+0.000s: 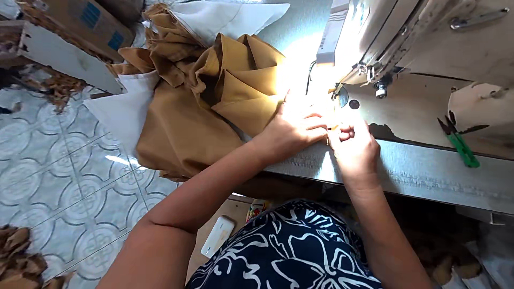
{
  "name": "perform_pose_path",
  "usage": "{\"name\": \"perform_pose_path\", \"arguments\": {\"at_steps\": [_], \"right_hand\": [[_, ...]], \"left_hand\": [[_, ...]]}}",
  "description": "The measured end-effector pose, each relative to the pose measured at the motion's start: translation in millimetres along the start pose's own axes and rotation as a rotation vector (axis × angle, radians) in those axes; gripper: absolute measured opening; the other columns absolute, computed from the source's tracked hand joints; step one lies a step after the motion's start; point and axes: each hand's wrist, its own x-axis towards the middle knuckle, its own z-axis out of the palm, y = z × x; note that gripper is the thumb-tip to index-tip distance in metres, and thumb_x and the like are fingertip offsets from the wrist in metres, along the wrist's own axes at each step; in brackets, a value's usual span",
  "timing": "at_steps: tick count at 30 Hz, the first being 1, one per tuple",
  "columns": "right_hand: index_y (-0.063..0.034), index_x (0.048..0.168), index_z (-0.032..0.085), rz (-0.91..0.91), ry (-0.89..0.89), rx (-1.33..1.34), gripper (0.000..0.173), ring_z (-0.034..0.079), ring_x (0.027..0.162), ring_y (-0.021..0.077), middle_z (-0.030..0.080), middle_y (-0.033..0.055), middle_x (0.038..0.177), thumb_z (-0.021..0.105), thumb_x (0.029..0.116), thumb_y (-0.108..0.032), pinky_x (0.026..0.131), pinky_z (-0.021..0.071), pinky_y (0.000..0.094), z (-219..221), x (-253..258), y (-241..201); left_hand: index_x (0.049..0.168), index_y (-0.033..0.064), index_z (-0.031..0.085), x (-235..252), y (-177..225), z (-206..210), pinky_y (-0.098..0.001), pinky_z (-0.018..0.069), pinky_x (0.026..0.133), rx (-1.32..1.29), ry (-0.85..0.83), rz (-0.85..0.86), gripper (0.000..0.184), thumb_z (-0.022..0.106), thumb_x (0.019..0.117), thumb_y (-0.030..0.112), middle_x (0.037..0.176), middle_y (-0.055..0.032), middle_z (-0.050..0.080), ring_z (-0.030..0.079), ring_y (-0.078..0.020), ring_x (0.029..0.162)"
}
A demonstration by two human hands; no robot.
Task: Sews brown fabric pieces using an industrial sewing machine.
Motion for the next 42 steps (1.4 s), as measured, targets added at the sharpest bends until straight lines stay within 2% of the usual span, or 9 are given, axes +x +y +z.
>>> {"name": "perform_pose_path", "arguments": {"at_steps": [1, 8, 12, 14, 16, 18, 21, 34, 42], "right_hand": [[-0.0025, 0.108, 0.064, 0.009, -0.005, -0.002, 0.024, 0.067, 0.075, 0.0235, 0.067, 0.0120, 0.089, 0.076, 0.0915, -0.016, 0.066, 0.0559, 0.0423, -0.8, -0.3, 0.2], [-0.0047, 0.091, 0.067, 0.035, -0.021, -0.059, 0.011, 0.065, 0.068, 0.0204, 0.067, 0.0102, 0.082, 0.071, 0.0942, -0.014, 0.061, 0.0538, 0.0394, -5.8, 2.9, 4.3], [-0.0049, 0.093, 0.066, 0.173, -0.101, 0.110, 0.012, 0.061, 0.061, 0.0112, 0.064, 0.0050, 0.075, 0.071, 0.0955, -0.016, 0.058, 0.0525, 0.0306, -13.1, 7.9, 6.8], [-0.0053, 0.096, 0.064, 0.320, -0.162, 0.341, 0.010, 0.063, 0.053, 0.0052, 0.064, 0.0003, 0.070, 0.070, 0.0969, -0.014, 0.052, 0.0576, 0.0245, -19.2, 12.6, 7.5], [-0.0073, 0.095, 0.062, 0.438, -0.185, 0.532, 0.008, 0.062, 0.050, 0.0036, 0.063, -0.0033, 0.066, 0.068, 0.0987, -0.011, 0.049, 0.0571, 0.0220, -24.3, 16.3, 7.3], [-0.0103, 0.093, 0.060, 0.505, -0.184, 0.662, 0.009, 0.059, 0.049, 0.0013, 0.061, -0.0064, 0.064, 0.065, 0.1007, -0.012, 0.048, 0.0546, 0.0185, -26.9, 17.9, 7.0], [-0.0105, 0.092, 0.060, 0.535, -0.184, 0.689, 0.010, 0.059, 0.049, 0.0015, 0.061, -0.0057, 0.064, 0.066, 0.1005, -0.012, 0.048, 0.0535, 0.0179, -27.0, 18.5, 8.0], [-0.0047, 0.108, 0.059, 0.543, -0.223, 0.614, 0.009, 0.062, 0.050, 0.0054, 0.065, 0.0004, 0.069, 0.064, 0.1008, -0.006, 0.048, 0.0560, 0.0213, -19.2, 17.3, 5.0], [-0.0043, 0.108, 0.064, 0.440, -0.238, 0.616, 0.017, 0.061, 0.049, 0.0043, 0.066, -0.0004, 0.068, 0.073, 0.0938, -0.004, 0.047, 0.0549, 0.0200, -17.9, 12.8, 5.5]], "left_hand": [[0.112, 0.0208, 0.077, -0.8, -1.6, 3.6, -0.0656, 0.0346, 0.108, 0.009, -0.011, -0.014, 0.026, 0.052, 0.1050, 0.013, 0.125, 0.0053, 0.073, 0.059, -0.0254, 0.131], [0.120, 0.0236, 0.075, -0.4, -2.9, 14.2, -0.0752, 0.0254, 0.110, 0.088, -0.041, -0.093, 0.029, 0.052, 0.1051, 0.014, 0.118, 0.0004, 0.073, 0.066, -0.0273, 0.116], [0.127, 0.0213, 0.071, 3.0, -3.2, 15.0, -0.0795, 0.0205, 0.110, 0.077, -0.086, -0.090, 0.052, 0.050, 0.0999, 0.060, 0.122, -0.0045, 0.071, 0.063, -0.0331, 0.119], [0.129, 0.0218, 0.070, 9.9, -2.7, 17.8, -0.0811, 0.0195, 0.109, 0.073, -0.090, -0.088, 0.063, 0.053, 0.0928, 0.070, 0.128, -0.0058, 0.068, 0.057, -0.0372, 0.128], [0.119, 0.0203, 0.073, 20.1, -3.8, 25.5, -0.0756, 0.0318, 0.104, 0.071, -0.019, -0.057, 0.047, 0.063, 0.0928, 0.058, 0.126, -0.0063, 0.069, 0.059, -0.0367, 0.126], [0.102, 0.0149, 0.076, 32.2, -6.5, 31.9, -0.0606, 0.0464, 0.091, 0.070, 0.060, -0.008, 0.016, 0.069, 0.0933, 0.027, 0.118, -0.0078, 0.072, 0.064, -0.0340, 0.116], [0.096, 0.0096, 0.074, 41.8, -11.4, 28.6, -0.0540, 0.0489, 0.090, 0.096, 0.043, 0.047, 0.013, 0.061, 0.0950, 0.006, 0.104, -0.0096, 0.072, 0.066, -0.0327, 0.108], [0.116, 0.0260, 0.076, 14.9, -19.2, 23.2, -0.0589, 0.0447, 0.095, 0.068, 0.004, 0.055, 0.033, 0.053, 0.1020, 0.007, 0.107, -0.0021, 0.074, 0.064, -0.0305, 0.116], [0.116, 0.0203, 0.076, 14.4, -17.0, 23.4, -0.0600, 0.0444, 0.097, 0.092, 0.002, 0.026, 0.030, 0.054, 0.1015, 0.006, 0.110, -0.0053, 0.074, 0.065, -0.0316, 0.113]]}}
